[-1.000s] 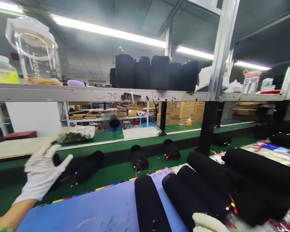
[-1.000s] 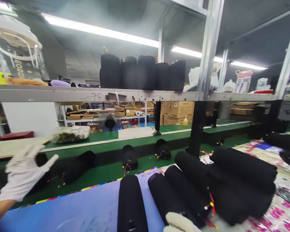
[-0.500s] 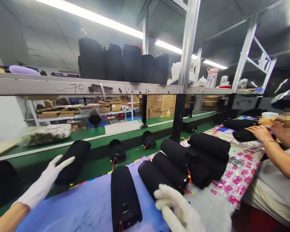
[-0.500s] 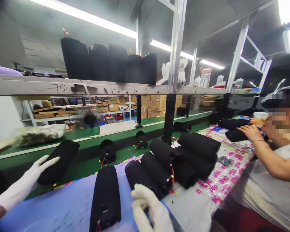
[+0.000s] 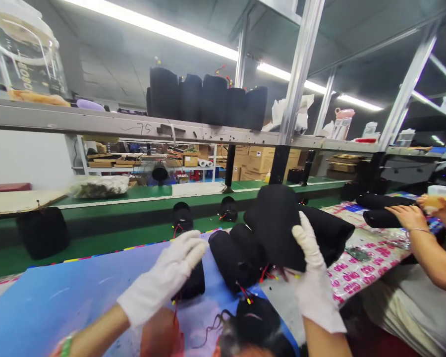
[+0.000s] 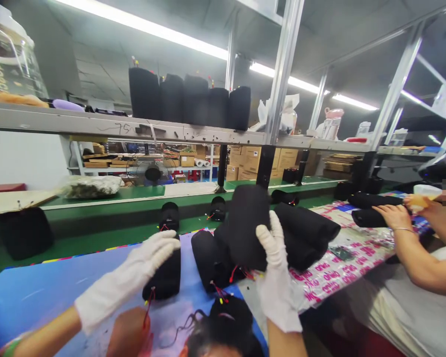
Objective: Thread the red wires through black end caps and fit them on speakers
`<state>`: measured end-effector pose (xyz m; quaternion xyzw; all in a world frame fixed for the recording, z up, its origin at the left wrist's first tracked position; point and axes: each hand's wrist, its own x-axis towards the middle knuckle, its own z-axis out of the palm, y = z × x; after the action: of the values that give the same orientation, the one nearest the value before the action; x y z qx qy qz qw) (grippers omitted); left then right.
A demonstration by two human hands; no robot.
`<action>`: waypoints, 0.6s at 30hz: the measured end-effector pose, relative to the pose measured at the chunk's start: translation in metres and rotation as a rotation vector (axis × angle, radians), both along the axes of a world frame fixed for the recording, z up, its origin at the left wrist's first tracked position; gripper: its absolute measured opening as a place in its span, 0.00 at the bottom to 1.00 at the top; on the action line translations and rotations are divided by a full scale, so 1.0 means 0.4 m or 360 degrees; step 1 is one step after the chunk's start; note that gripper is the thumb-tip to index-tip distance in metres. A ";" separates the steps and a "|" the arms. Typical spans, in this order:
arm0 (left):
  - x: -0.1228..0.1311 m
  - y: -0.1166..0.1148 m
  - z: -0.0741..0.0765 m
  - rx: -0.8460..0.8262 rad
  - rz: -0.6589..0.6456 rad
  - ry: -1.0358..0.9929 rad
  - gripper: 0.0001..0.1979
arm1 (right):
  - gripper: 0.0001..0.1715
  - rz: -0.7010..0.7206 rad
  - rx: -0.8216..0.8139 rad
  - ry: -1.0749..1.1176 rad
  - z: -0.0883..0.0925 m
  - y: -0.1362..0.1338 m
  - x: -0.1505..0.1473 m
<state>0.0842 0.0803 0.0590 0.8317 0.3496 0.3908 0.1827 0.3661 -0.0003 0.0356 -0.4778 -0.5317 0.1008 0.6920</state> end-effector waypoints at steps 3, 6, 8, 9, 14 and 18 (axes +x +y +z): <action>0.149 0.012 -0.018 0.0144 -0.0261 0.0289 0.16 | 0.34 -0.0266 0.0046 -0.0159 0.071 -0.016 0.072; 0.325 0.045 -0.043 0.0215 -0.0260 0.0451 0.23 | 0.39 -0.0424 -0.0114 0.0001 0.145 0.003 0.132; 0.415 0.069 -0.064 0.0202 -0.0197 0.0532 0.37 | 0.47 -0.0472 -0.0241 0.0130 0.177 0.030 0.190; 0.446 0.080 -0.076 0.0182 -0.0167 0.0565 0.44 | 0.50 -0.0504 -0.0305 0.0136 0.187 0.047 0.225; 0.459 0.117 -0.147 0.0127 -0.0173 0.0624 0.41 | 0.53 -0.0457 -0.0673 -0.0024 0.211 0.167 0.355; 0.390 0.125 -0.192 0.0031 -0.0050 0.0571 0.40 | 0.48 -0.0214 -0.0958 -0.0155 0.208 0.269 0.336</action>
<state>0.2402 0.1301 -0.0177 0.8951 0.3599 0.2365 0.1152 0.5004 0.1074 0.1189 -0.6996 -0.4777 0.1848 0.4982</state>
